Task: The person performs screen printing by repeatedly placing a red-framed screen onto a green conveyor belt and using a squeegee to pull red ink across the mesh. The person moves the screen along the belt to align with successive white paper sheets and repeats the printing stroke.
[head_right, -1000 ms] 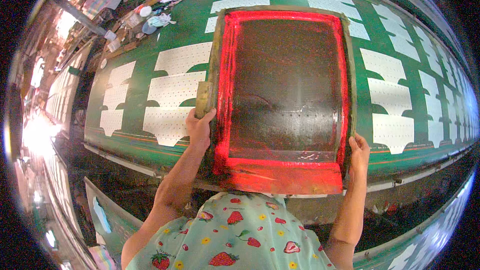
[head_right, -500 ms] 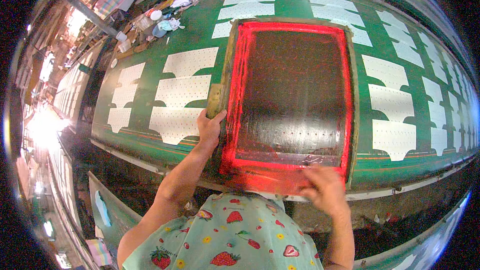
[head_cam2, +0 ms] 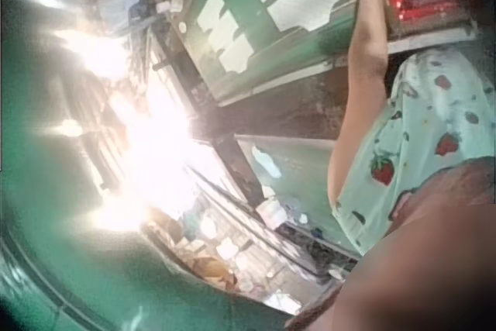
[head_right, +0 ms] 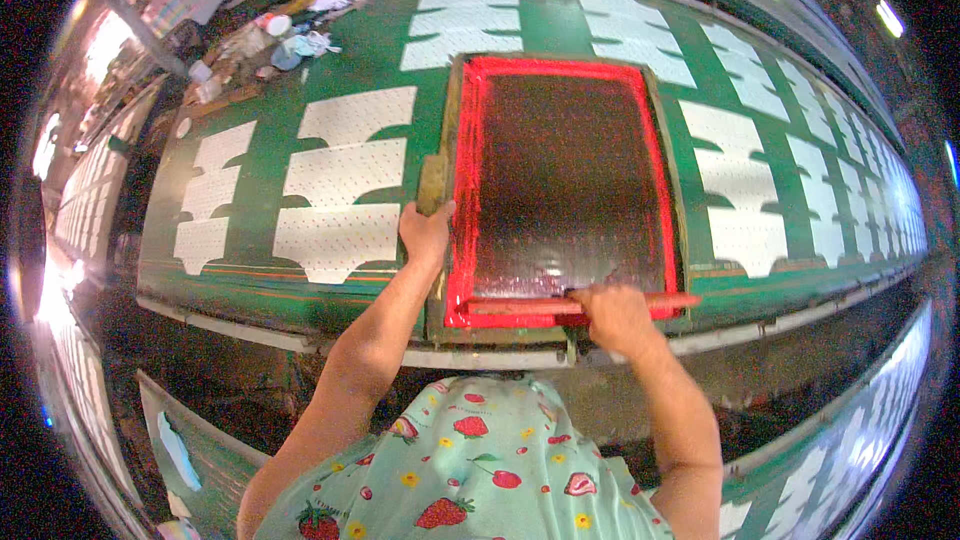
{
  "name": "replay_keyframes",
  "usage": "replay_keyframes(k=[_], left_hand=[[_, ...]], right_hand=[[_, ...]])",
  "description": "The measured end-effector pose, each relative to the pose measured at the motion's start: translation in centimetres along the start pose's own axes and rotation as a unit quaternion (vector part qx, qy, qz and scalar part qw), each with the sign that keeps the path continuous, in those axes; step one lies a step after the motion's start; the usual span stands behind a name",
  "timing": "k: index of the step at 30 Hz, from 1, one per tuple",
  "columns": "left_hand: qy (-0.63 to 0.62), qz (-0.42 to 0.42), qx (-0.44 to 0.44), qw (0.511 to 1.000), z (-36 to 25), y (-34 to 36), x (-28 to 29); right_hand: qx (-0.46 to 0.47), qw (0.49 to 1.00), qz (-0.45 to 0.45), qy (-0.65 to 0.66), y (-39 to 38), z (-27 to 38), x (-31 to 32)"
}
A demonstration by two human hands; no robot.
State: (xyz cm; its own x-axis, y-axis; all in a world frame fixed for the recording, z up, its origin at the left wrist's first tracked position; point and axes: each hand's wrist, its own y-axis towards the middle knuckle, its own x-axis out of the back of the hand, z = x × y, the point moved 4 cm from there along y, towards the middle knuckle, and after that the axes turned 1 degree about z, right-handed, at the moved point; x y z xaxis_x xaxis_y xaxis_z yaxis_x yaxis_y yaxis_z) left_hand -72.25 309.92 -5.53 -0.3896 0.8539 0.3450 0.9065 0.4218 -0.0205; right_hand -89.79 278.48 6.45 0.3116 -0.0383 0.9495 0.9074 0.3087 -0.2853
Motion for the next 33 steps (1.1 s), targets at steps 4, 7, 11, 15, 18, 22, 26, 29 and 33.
replay_keyframes(k=[4, 7, 11, 15, 18, 22, 26, 29, 33], left_hand=[[-0.026, 0.007, -0.007, 1.000, 0.6, 0.0, -0.3], [-0.045, 0.015, 0.010, 0.999, 1.6, 0.4, -0.8], [-0.053, 0.002, -0.025, 0.998, 1.6, 0.5, -0.9], [-0.113, 0.017, -0.020, 0.993, 0.7, 0.1, -0.8], [-0.104, 0.012, -0.016, 0.994, 0.2, -0.3, -0.4], [-0.078, 0.013, -0.033, 0.996, -0.2, -0.2, -0.3], [-0.023, 0.006, -0.024, 0.999, 0.0, 0.0, -0.2], [-0.026, -0.034, 0.010, 0.999, 0.5, -0.2, -0.2], [0.060, -0.064, 0.021, 0.996, 0.4, -0.4, 0.1]], right_hand=[[0.001, 1.000, -0.022, -0.007, -2.0, 0.6, -0.3], [-0.018, 0.998, -0.052, 0.004, -3.0, 1.6, -2.2], [0.003, 0.991, -0.133, 0.002, -2.2, 1.8, -3.4], [0.022, 0.975, -0.217, -0.028, 1.1, 0.4, -3.3], [0.022, 0.972, -0.231, -0.031, 6.1, -2.2, -2.7], [0.032, 0.969, -0.239, -0.047, 14.4, -6.5, -0.3], [0.035, 0.959, -0.275, -0.057, 23.7, -11.2, 2.2], [0.025, 0.963, -0.253, -0.084, 30.2, -14.5, 3.7], [0.031, 0.961, -0.255, -0.107, 37.6, -18.1, 6.7]])
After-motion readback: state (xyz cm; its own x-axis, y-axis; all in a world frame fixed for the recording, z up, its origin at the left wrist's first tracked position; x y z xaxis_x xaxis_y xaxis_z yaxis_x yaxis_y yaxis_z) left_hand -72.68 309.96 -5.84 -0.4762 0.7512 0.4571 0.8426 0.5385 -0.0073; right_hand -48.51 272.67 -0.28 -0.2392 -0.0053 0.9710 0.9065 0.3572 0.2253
